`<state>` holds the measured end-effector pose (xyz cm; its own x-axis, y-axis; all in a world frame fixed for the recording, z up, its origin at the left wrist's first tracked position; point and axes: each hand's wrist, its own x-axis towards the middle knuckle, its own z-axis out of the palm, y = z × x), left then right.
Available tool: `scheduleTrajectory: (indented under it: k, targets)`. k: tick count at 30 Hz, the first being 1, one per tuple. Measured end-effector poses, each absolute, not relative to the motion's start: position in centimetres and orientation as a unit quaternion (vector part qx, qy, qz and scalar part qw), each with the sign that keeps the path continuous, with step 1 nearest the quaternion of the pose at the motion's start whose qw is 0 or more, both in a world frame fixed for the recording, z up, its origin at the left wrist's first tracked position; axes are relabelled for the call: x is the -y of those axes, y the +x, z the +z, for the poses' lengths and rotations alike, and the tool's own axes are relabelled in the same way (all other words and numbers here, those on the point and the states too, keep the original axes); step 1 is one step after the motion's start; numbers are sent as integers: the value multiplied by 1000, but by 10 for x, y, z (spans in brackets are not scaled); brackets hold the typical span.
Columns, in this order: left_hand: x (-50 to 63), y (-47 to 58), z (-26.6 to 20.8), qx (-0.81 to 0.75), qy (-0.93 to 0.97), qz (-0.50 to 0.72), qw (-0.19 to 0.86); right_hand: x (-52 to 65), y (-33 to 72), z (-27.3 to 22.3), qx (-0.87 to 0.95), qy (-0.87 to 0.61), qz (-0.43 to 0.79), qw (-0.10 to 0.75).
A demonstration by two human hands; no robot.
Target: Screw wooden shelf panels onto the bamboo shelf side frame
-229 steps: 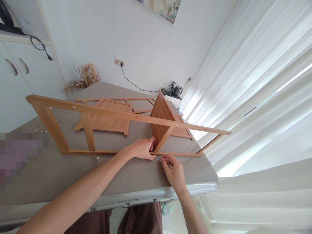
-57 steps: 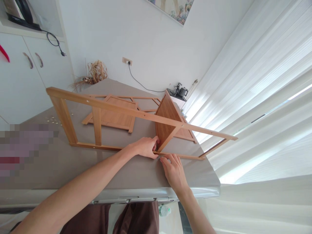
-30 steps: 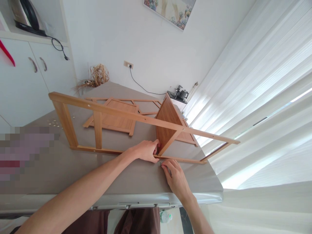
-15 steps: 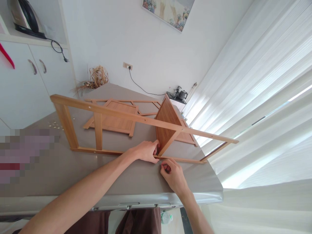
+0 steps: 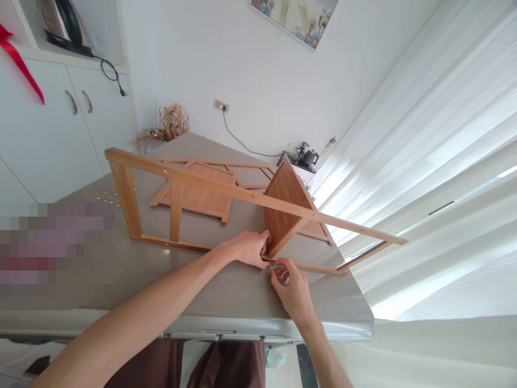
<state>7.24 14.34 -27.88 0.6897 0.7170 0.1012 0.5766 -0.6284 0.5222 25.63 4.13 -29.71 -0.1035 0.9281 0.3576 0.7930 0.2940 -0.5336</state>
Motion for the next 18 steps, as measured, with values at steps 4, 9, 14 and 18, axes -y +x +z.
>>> scheduleTrajectory:
  k: [4,9,14,18]
  targets:
    - [-143,73,-278,-365,890,145,230,-38,256,-294,757,-572,90,302]
    - [-144,73,-279,-364,889,149,234,-35,257,-290,808,-526,22,266]
    - [-146,73,-280,-361,889,149,238,-36,265,-293,802,-532,-39,271]
    - [-146,74,-281,-358,890,153,237,-39,271,-297,805,-533,-22,261]
